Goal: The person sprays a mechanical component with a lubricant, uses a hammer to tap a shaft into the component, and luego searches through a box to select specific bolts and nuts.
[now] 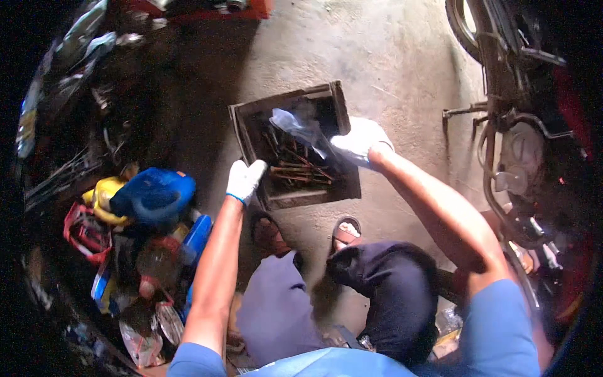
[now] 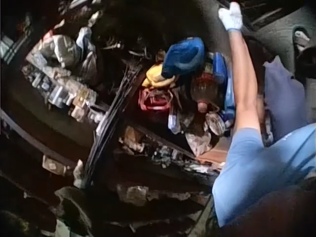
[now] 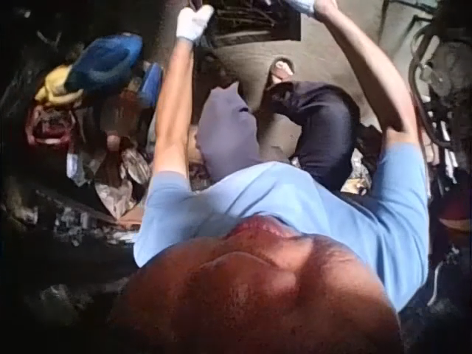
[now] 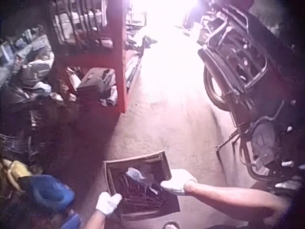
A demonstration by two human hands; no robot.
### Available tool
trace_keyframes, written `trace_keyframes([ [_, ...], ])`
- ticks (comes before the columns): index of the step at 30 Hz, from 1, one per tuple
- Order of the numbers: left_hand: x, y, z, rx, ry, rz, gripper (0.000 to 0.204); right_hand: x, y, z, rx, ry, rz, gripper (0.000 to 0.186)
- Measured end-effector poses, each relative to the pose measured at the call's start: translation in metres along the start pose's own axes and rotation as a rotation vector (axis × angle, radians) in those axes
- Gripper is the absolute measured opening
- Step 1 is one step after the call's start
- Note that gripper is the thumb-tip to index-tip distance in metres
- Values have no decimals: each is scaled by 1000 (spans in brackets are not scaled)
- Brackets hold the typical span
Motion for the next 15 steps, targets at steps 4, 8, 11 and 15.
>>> trace_keyframes([
  [4, 77, -116, -57, -56, 279, 79, 59, 64, -75, 78, -32, 42, 62, 44],
  [8, 175, -260, -108, -107, 156, -60, 70, 134, -192, 159, -67, 249, 22, 30],
  [11, 284, -412, -145, -107, -264, 86, 59, 193, -294, 207, -101, 302, 34, 21],
  [15, 235, -514, 17, -783, -40, -659, 51, 215, -380, 304, 126, 438, 241, 14],
])
Point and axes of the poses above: each hand's wrist, its own y-axis towards the middle knuckle, its own x-axis out of the back of the hand, z = x × y, the point moved 2 cm from there along y, towards the middle knuckle, and after that the axes turned 9 degrees about x, right-handed, at the moved point
